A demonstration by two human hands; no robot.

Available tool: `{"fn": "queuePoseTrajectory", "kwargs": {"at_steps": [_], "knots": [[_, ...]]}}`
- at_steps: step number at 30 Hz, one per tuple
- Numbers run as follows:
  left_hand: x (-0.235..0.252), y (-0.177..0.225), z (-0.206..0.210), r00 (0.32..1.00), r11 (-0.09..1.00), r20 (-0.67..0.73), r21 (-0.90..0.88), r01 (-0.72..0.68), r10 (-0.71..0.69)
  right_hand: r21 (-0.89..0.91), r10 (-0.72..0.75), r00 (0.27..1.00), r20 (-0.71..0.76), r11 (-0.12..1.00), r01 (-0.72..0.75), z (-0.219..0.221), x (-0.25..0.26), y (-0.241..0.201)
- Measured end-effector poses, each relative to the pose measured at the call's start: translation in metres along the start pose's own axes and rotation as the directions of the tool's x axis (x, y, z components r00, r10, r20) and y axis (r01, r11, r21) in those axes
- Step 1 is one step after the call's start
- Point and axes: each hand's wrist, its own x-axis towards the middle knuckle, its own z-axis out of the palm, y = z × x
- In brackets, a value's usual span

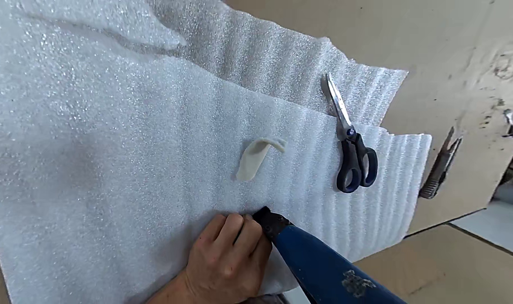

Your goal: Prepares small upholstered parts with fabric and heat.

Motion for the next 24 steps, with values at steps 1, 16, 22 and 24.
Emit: {"fn": "queuePoseTrajectory", "kwargs": {"at_steps": [1,16,22,24], "knots": [[0.000,0.000,0.000,1.000,1.000,0.002,0.003,-0.001,0.001,0.027,-0.016,0.998,-0.060,0.999,0.018,0.004,-0.004,0.008],[-0.012,0.011,0.001,0.991,0.989,-0.063,0.082,0.124,-0.119,-0.042,0.247,0.729,-0.639,0.935,-0.353,-0.013,0.014,0.154],[0.003,0.038,-0.040,0.965,0.993,-0.237,-0.053,0.102,-0.112,-0.134,-0.025,0.718,-0.696,0.986,-0.096,-0.008,0.018,0.146],[0.007,0.057,-0.062,0.953,0.998,-0.302,-0.062,0.012,-0.030,-0.056,-0.208,0.673,-0.709,0.969,0.240,0.002,0.003,0.115]]}}
